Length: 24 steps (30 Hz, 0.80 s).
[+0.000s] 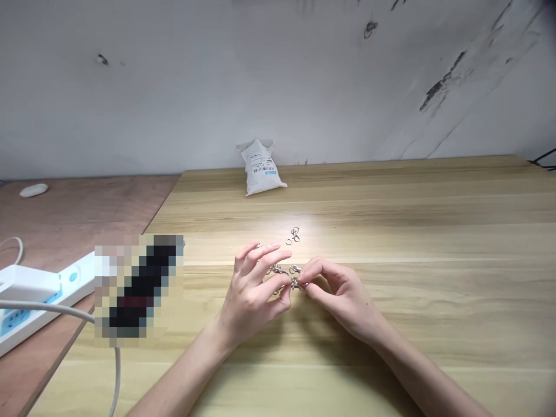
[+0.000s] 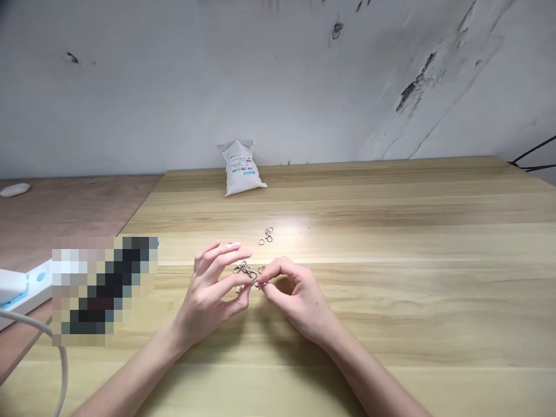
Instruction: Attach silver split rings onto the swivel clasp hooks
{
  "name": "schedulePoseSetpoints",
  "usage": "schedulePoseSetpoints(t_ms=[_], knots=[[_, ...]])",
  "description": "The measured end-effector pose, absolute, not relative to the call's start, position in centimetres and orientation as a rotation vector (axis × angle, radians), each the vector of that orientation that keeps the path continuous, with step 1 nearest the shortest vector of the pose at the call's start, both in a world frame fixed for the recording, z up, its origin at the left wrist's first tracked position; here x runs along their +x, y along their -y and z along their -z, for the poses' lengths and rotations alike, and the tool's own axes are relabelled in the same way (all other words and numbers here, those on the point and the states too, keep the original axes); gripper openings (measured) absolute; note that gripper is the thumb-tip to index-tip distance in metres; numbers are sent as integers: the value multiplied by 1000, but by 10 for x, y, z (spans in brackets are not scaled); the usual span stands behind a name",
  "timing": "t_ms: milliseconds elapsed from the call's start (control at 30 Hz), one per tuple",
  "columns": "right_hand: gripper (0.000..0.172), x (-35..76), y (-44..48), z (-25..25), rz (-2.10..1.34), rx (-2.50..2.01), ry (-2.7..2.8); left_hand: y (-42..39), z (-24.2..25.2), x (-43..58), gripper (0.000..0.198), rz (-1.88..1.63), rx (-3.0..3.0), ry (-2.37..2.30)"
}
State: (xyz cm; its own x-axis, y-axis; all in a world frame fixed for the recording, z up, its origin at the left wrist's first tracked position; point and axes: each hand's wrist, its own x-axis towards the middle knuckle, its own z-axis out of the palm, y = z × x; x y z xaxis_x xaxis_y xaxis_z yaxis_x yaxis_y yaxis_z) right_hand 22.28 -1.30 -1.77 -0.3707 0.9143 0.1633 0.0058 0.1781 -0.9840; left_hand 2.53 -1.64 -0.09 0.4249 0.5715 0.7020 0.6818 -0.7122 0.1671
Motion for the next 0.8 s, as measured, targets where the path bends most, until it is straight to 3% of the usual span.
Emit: schedulePoseSetpoints(t_ms=[233, 367, 533, 667, 800], knots=[[21, 222, 19, 4, -958, -765, 1944, 15, 2, 21, 11, 1149, -2554, 1242], [17, 220, 23, 2, -684, -717, 2199, 13, 3, 19, 12, 1146, -2528, 1295], [15, 219, 21, 8, -956, -939, 1903, 19, -3, 24, 14, 1215, -2465, 1128], [14, 219, 20, 4, -1114, -830, 1982, 24, -9, 28, 17, 1299, -2380, 1061], [15, 226, 14, 2, -1066, -801, 2061, 24, -10, 27, 15, 1349, -2416, 1108]])
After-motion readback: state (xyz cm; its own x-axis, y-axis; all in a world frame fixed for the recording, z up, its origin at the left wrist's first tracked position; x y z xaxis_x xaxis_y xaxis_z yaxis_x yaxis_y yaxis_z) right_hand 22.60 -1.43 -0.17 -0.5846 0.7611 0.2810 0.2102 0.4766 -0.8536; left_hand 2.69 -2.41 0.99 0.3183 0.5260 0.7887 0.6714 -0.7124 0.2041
